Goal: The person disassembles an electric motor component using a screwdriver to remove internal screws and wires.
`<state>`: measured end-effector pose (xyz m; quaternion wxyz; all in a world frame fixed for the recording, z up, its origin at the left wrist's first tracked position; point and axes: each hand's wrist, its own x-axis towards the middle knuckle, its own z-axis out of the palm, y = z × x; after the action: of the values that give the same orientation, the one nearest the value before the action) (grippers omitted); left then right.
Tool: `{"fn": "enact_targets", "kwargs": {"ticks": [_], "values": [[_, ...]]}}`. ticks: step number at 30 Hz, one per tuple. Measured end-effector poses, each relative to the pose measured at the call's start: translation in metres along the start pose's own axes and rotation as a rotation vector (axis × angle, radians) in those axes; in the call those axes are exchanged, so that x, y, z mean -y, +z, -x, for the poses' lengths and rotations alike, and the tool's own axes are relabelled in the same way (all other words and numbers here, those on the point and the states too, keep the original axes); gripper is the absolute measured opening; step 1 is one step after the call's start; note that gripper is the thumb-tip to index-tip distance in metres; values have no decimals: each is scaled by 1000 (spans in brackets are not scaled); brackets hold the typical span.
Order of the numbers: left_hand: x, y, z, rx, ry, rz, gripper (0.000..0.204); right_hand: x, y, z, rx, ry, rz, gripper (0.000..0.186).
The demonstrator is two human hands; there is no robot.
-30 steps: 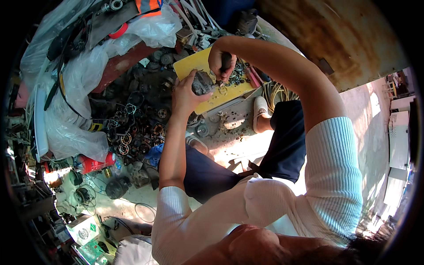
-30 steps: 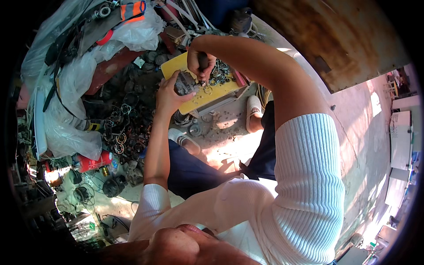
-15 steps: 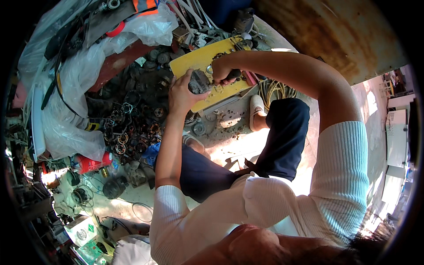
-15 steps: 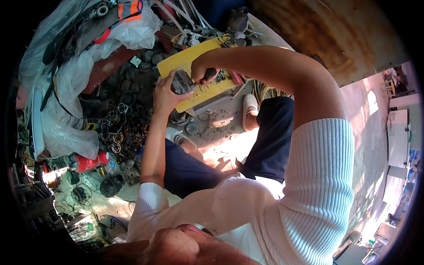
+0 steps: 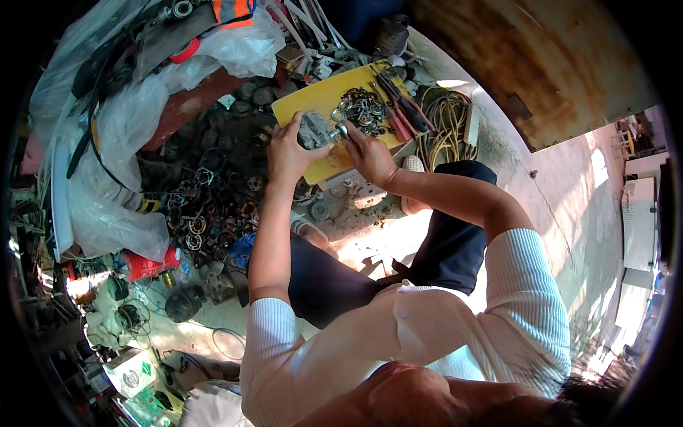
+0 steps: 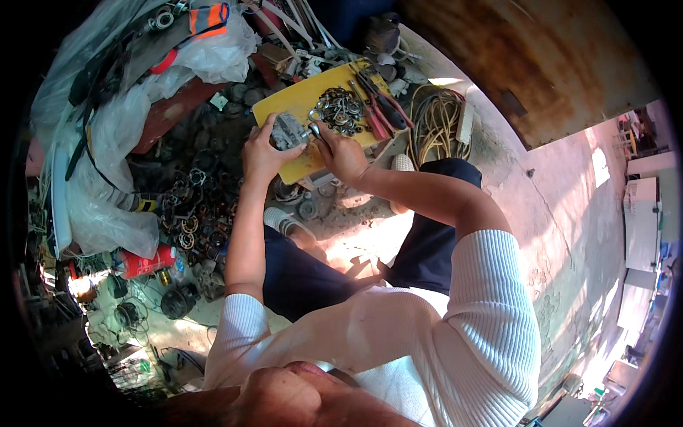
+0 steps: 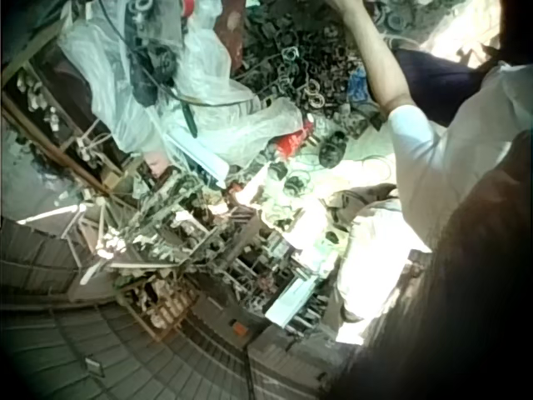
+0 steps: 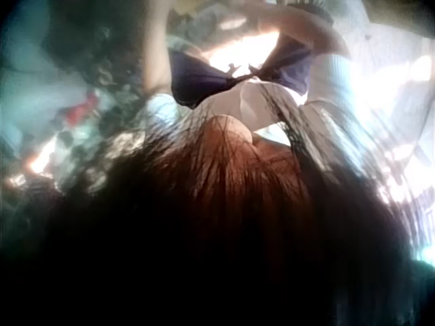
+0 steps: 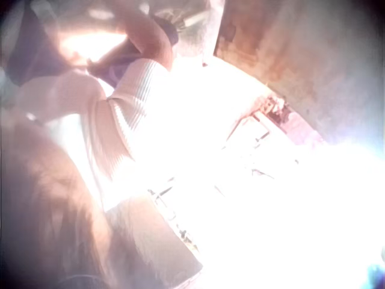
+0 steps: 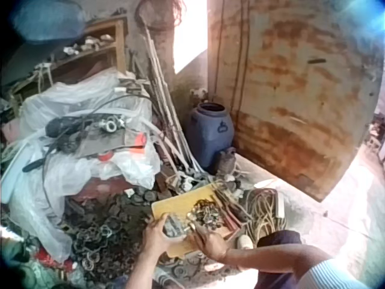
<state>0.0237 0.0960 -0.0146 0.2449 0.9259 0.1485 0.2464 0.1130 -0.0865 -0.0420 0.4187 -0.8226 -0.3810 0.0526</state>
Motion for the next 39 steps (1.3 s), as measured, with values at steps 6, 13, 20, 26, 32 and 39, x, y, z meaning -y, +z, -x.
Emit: {"fn": "enact_targets", "kwargs": {"ticks": [6,13,20,26,32,39], "values": [[0,-3,1,31,-39,-2,86,-1,-6,-3,38,-72,-25,40],[1,-5,3,32,-31,25,85,47,-57,-120,1066,560,-86,20],[7,-2,5,-29,37,21,82,51,-44,-105,974,494,118,21],[5,-1,5,9,-12,27,82,26,-12,-6,117,55,116,39],[-7,-7,1,47,-51,74,79,-2,26,16,-147,-26,-139,56],[-4,-9,3,68,-51,92,85,-3,-16,-4,-228,125,-206,43]]}}
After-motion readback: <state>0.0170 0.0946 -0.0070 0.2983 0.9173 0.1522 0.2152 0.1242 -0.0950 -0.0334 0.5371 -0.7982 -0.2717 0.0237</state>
